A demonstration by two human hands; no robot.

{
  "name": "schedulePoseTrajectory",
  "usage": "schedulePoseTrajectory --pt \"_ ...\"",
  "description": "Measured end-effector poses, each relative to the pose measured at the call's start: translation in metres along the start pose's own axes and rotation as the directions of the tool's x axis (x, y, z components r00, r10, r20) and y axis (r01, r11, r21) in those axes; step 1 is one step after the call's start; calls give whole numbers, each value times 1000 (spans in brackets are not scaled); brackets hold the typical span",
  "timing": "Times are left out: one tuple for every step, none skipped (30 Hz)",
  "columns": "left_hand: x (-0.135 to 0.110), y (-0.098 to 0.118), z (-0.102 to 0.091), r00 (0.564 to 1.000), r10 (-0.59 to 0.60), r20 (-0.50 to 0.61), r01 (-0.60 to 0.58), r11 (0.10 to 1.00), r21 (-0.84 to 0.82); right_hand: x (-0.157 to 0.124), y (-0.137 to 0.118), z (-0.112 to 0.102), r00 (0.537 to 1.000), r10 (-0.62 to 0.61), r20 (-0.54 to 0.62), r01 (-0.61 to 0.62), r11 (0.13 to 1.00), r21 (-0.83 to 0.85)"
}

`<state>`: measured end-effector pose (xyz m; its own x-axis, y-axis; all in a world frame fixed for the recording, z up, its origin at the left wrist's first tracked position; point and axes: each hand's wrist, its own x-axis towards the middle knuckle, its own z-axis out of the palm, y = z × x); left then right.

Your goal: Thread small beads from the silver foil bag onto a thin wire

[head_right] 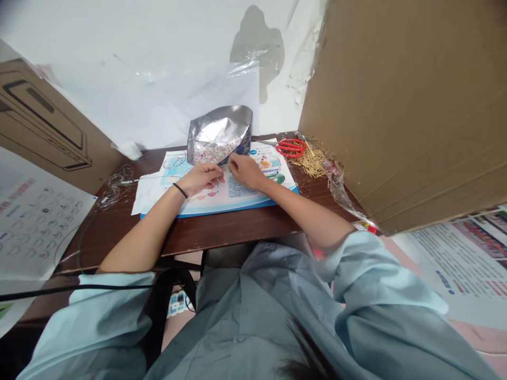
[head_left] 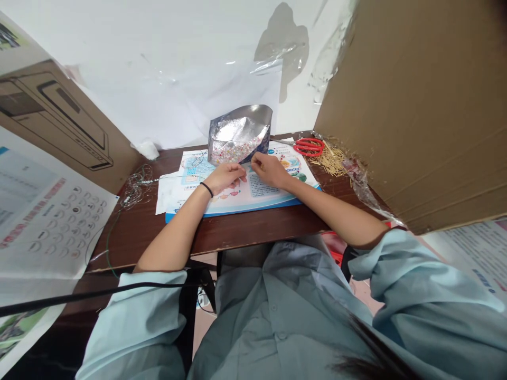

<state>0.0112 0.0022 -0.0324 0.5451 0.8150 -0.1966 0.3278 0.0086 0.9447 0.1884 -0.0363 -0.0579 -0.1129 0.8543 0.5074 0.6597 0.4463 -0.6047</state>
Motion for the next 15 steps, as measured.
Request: schedulePoseTrajectory --pt "0 0 0 1000 9 -17 -9 1000 -1 0 0 0 1000 4 3 -4 1000 -2" --pt "0 0 -1 999 15 -28 -15 1000 -3 0 0 -1 1000 7 8 -7 1000 -5" --pt "0 1 -1 999 20 -31 -20 1000 0 0 0 -1 1000 8 13 -8 1000 -9" --pt "0 1 -1 999 23 -29 -23 1000 10 0 0 -2 1000 9 17 -9 1000 -13" --pt "-1 2 -2 999 25 -24 -24 999 30 0 0 -2 1000 10 20 -9 1000 -16" --pt "-1 2 -2 999 26 -19 -25 998 58 0 0 -2 1000 10 22 -10 1000 -19" --pt "-1 2 -1 1000 27 -15 -26 996 87 0 0 -1 1000 10 23 -10 1000 -21" --pt "-1 2 -1 1000 27 -13 -26 993 114 0 0 -1 1000 11 24 -10 1000 -24" --pt "-1 2 -1 1000 28 -12 -26 991 134 0 0 -1 1000 11 25 -11 1000 -28" --pt "0 1 -1 999 30 -13 -28 989 146 0 0 0 1000 12 27 -11 999 -33" --pt "0 1 -1 999 34 -13 -32 988 150 0 0 0 999 14 30 -13 999 -38" --pt "1 0 -1 999 37 -11 -35 988 148 0 0 0 999 17 34 -15 999 -42" --pt "1 0 -1 999 40 -10 -38 989 143 -1 0 0 999 21 40 -19 999 -44" --pt "1 0 -2 999 42 -8 -40 990 136 -1 0 0 999 26 45 -24 999 -43" --pt "1 0 -2 999 44 -4 -44 991 127 -1 0 -1 998 31 51 -30 999 -36"
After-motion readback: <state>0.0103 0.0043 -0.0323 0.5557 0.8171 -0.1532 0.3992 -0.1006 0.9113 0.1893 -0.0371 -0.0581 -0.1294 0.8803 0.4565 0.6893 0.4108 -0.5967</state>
